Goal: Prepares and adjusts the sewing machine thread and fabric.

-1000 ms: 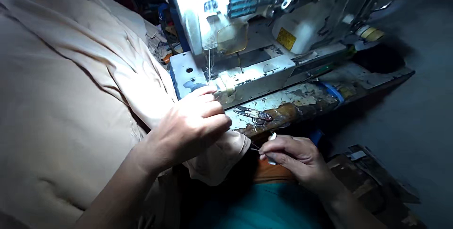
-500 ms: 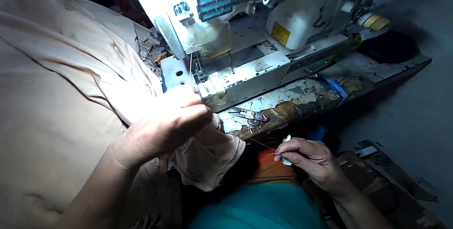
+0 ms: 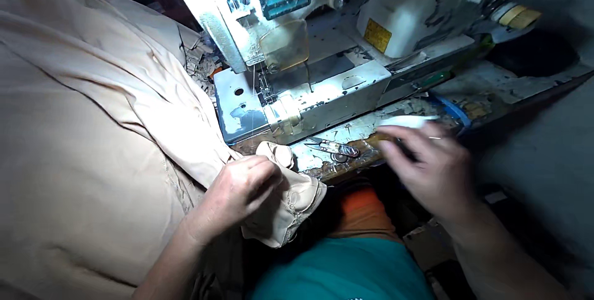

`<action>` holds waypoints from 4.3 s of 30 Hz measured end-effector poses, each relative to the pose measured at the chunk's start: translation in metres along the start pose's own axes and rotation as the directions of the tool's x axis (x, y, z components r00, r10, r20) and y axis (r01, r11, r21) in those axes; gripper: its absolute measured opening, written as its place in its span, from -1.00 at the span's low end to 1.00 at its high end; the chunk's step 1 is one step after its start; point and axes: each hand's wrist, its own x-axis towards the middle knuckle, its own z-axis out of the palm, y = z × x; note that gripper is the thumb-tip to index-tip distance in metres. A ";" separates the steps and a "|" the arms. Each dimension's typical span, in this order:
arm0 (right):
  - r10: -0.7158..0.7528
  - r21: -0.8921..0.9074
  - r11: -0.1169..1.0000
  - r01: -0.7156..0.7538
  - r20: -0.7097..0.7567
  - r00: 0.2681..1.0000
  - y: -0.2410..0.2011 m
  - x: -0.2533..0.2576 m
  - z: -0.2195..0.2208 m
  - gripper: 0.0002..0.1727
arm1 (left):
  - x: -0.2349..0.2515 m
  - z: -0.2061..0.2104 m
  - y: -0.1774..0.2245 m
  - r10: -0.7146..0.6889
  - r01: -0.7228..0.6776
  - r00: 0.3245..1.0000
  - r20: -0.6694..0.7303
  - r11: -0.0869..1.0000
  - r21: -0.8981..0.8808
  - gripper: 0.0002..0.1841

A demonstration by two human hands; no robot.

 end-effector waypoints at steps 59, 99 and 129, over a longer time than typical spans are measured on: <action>0.219 0.841 -0.038 -0.539 0.534 0.817 -0.066 0.006 0.047 -0.88 | 0.027 0.043 0.047 -0.259 0.173 0.799 -0.543 0.963 -0.205 -0.84; -0.287 0.478 0.717 0.508 -0.461 0.839 -0.007 0.069 0.122 -0.90 | 0.093 0.006 -0.027 -0.632 0.601 0.536 -0.560 0.751 -0.273 -0.84; -0.289 0.481 0.710 0.514 -0.468 0.836 -0.007 0.069 0.122 -0.91 | 0.095 0.007 -0.028 -0.641 0.600 0.520 -0.564 0.744 -0.293 -0.86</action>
